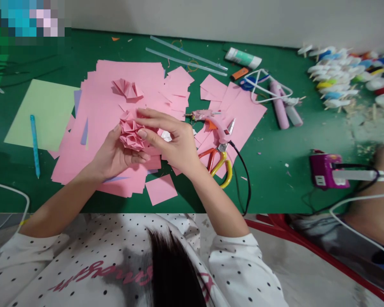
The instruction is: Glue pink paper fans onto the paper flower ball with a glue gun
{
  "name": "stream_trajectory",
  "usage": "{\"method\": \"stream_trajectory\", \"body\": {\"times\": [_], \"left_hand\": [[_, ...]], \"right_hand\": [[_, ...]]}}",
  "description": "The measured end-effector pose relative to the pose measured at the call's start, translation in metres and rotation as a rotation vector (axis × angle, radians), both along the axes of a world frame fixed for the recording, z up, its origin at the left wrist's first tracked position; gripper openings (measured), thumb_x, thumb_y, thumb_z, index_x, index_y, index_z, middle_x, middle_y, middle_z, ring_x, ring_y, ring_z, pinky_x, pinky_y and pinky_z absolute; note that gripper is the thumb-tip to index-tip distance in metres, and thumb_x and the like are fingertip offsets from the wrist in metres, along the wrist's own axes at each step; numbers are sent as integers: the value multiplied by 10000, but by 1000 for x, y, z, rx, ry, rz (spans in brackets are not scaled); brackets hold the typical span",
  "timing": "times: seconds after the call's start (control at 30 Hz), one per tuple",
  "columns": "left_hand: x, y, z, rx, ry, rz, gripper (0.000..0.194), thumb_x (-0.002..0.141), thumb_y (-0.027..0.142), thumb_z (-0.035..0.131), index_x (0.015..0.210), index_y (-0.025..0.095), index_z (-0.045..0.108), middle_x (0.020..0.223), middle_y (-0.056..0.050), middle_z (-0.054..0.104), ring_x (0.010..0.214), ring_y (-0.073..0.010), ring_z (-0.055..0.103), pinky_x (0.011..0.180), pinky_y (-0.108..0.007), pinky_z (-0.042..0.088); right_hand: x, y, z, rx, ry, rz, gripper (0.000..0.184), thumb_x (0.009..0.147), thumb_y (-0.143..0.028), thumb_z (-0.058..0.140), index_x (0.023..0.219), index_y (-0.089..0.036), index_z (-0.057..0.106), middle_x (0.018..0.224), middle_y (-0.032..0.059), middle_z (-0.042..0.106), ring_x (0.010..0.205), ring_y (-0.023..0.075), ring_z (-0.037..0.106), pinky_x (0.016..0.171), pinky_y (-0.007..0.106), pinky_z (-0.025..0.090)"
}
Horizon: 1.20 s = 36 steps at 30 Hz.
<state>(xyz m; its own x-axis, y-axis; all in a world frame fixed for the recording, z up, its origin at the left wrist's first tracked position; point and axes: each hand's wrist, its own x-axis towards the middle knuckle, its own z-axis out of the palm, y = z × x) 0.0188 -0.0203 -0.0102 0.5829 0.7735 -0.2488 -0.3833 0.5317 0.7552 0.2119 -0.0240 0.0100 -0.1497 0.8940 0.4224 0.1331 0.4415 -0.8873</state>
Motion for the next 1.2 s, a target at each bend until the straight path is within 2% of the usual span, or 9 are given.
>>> {"method": "stream_trajectory", "body": {"times": [0.07,0.2,0.3,0.47,0.63,0.73,0.87,1.07,1.2], "left_hand": [[0,-1,0,18,9,2,602,1007,725,505,1241,204,695,982,-64,826,784,-201,823,745,-296,691],[0,0,1,35,13,86,540,1005,695,537,1271,252,694,1257,-71,788,1099,-265,799,868,-367,701],[1,2,2,2,11,162,555,984,715,548,1250,256,714,1300,-73,767,1194,-295,759,865,-383,707],[5,2,-1,0,17,190,638,968,776,511,1198,225,736,1159,-73,793,1015,-246,789,720,-307,689],[3,0,-8,130,101,149,664,937,819,525,1119,210,718,897,-69,777,643,-157,723,445,-212,501],[1,0,-11,152,107,128,671,933,821,528,1126,203,706,854,-65,767,697,-177,753,498,-217,532],[-1,1,-12,158,77,101,645,927,803,556,1129,211,716,931,-70,790,810,-205,786,582,-235,592],[-1,5,-1,-11,83,137,730,901,862,474,1130,214,720,943,-99,789,683,-201,736,458,-254,522],[1,6,2,-24,84,128,752,887,883,441,1168,238,705,886,-91,764,624,-195,694,436,-269,500]], "right_hand": [[0,-1,1,-15,0,-1,224,907,-450,814,1122,-394,835,1279,-32,813,1269,250,752,1159,520,596],[0,-2,7,-39,14,-10,232,916,-488,796,1116,-376,834,1292,-22,809,1288,248,739,1175,516,585],[0,-3,10,-58,5,-15,259,969,-545,711,1130,-376,824,1316,-21,798,1346,249,703,1225,544,535],[1,0,6,-57,-31,-23,258,929,-509,773,1132,-358,824,1304,4,800,1331,246,703,1204,508,547],[0,2,2,-29,-6,-32,200,911,-414,813,1100,-353,832,1238,22,809,1237,231,736,1126,475,587],[-1,1,1,-22,-11,-30,197,894,-409,830,1082,-347,832,1238,28,797,1238,232,729,1112,465,587],[0,-1,3,-16,-30,-27,242,875,-454,841,1088,-338,826,1251,29,787,1254,242,719,1112,465,589],[7,1,11,-27,14,-44,342,1004,-603,620,1218,-388,777,1379,-16,759,1420,236,637,1225,491,520],[3,2,8,-49,15,13,360,949,-612,702,1200,-370,792,1385,-8,763,1406,255,655,1243,536,504]]}}
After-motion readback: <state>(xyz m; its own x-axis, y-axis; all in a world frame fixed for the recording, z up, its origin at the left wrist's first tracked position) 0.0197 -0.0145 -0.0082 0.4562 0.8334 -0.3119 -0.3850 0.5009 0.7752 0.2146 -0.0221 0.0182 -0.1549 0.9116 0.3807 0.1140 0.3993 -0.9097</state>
